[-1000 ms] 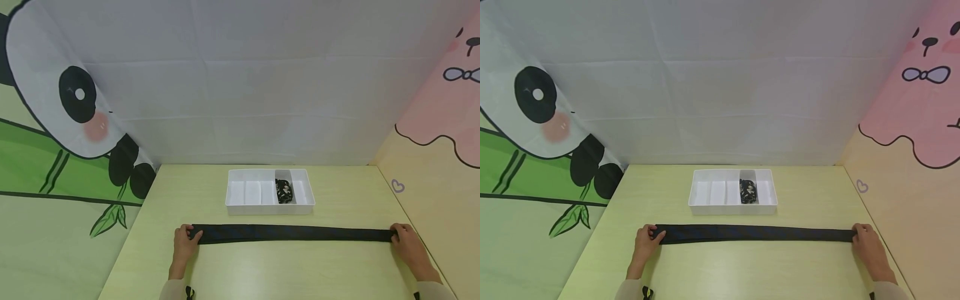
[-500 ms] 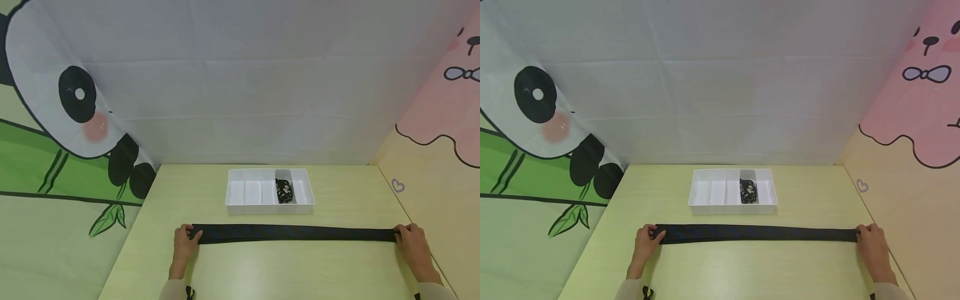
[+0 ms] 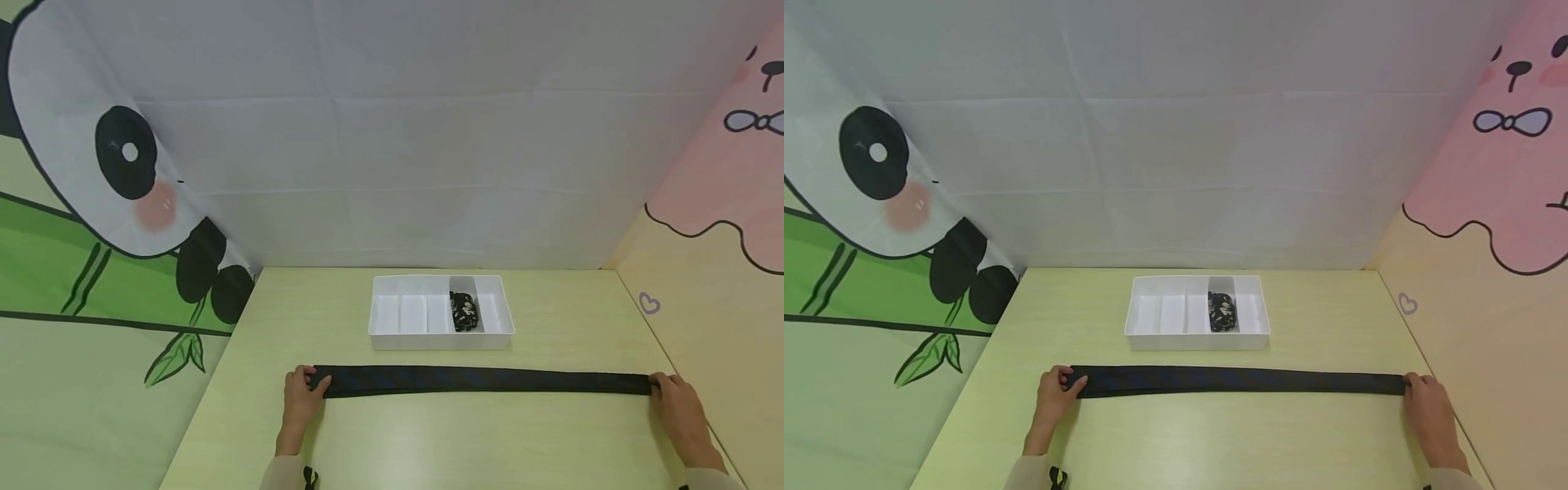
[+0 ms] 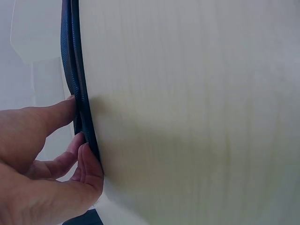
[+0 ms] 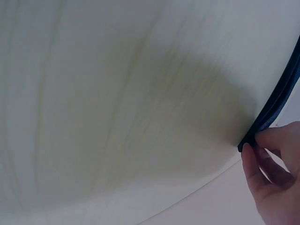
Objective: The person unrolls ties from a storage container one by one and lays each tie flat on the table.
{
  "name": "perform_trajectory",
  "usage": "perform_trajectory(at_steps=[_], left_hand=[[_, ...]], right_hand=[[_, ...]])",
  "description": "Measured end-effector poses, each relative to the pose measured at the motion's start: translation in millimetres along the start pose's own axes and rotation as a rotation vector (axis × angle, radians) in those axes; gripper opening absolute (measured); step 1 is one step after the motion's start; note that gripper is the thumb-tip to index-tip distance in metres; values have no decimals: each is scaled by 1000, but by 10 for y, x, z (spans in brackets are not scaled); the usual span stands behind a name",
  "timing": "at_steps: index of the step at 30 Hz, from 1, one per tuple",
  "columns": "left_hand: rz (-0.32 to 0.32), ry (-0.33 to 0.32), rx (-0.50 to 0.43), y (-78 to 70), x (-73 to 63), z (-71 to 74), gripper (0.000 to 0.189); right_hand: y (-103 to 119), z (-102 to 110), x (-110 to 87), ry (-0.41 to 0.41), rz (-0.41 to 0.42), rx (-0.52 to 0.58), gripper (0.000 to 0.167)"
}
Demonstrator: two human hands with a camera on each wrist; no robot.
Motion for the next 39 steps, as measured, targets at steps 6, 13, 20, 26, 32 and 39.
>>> perform_trajectory(at_steps=[6,13,20,26,32,39], left_hand=[[3,-10,2,-26,-3,25,35],[-2,-17,4,-47,5,48,35],[-7,-21,3,-41,-1,45,35],[-10,-22,-5,-40,0,29,34],[0,-16,-8,-34,-5,17,34],[-10,-2,-10,-59,-20,19,36]], right_hand=[[5,-30,16,45,10,-39,19],[44,-37,11,26,72,-34,24],[15,13,37,120,2,36,26],[42,74,58,103,-40,46,26],[123,118,84,43,-14,71,25],[233,153,92,13,22,121,25]])
Point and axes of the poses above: each hand's wrist, its own x-axis towards the middle knuckle, its own z-axis out of the back of the hand, y = z × x, the point moved 7 cm from there along x, towards the middle knuckle
